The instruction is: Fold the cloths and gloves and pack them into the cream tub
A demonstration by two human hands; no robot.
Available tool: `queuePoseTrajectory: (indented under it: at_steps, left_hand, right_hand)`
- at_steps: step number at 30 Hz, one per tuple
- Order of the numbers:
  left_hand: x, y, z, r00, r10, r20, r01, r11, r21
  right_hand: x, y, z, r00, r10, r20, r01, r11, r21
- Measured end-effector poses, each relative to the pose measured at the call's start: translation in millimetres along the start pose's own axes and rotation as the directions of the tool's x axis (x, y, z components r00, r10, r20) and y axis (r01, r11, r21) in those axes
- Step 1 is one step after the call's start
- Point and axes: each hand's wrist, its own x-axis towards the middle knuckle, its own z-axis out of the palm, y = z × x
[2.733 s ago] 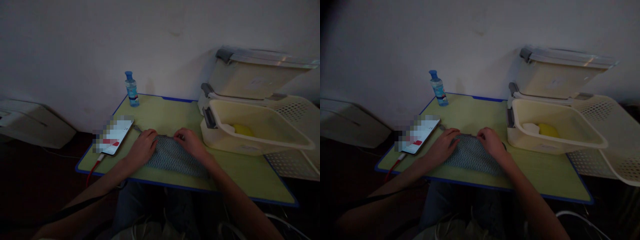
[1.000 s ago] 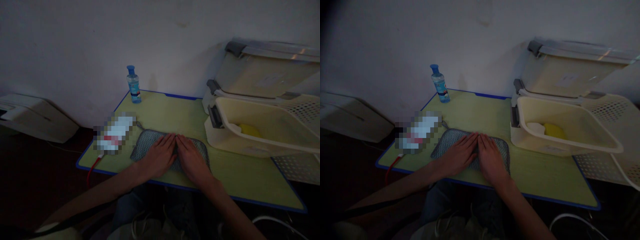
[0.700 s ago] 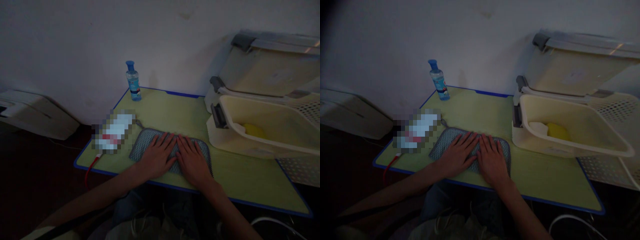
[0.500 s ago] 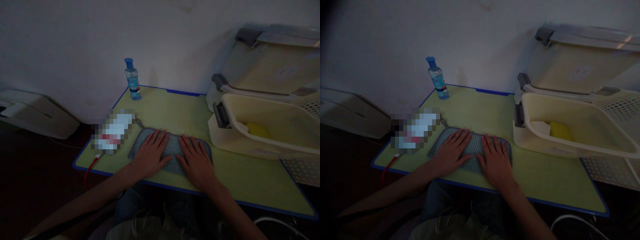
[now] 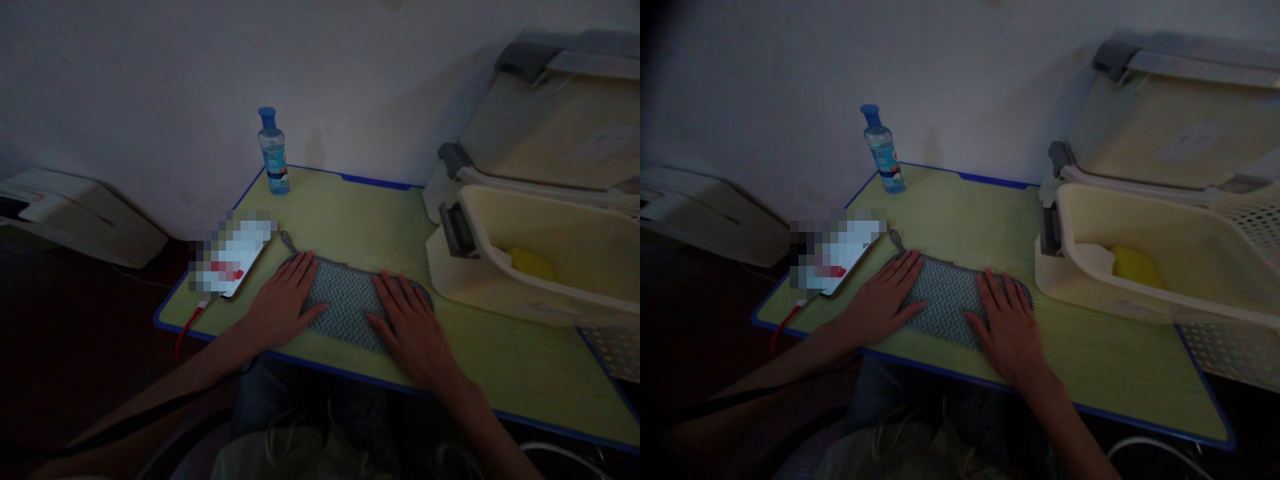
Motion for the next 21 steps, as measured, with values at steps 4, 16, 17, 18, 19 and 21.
queuePoseTrajectory:
  at_steps: [4, 16, 17, 18, 19, 21]
  left_hand:
    - [-2, -1, -0.9, 1.000, -0.007, 0.011, 0.007, 1.000, 0.012]
    - [22, -15, -3.1, 0.984, 0.132, 0.117, -0.133, 0.991, -0.002]
    - [27, -17, -3.1, 0.980, 0.152, 0.131, -0.153, 0.988, -0.003]
    - [32, -19, -3.2, 0.974, 0.174, 0.144, -0.175, 0.985, -0.004]
    - [37, -20, -3.4, 0.968, 0.196, 0.156, -0.198, 0.980, -0.004]
    - [46, -23, -3.7, 0.955, 0.238, 0.177, -0.240, 0.971, -0.007]
  right_hand:
    - [-4, 8, 0, 1.000, -0.017, 0.000, 0.017, 1.000, -0.012]
    - [-18, 17, 6, 0.998, -0.038, -0.047, 0.036, 0.998, -0.053]
    - [-20, 17, 7, 0.998, -0.035, -0.055, 0.032, 0.998, -0.056]
    - [-22, 17, 7, 0.997, -0.030, -0.066, 0.026, 0.998, -0.063]
    - [-25, 17, 8, 0.996, -0.025, -0.081, 0.019, 0.997, -0.072]
    - [-31, 16, 9, 0.994, -0.017, -0.111, 0.007, 0.996, -0.092]
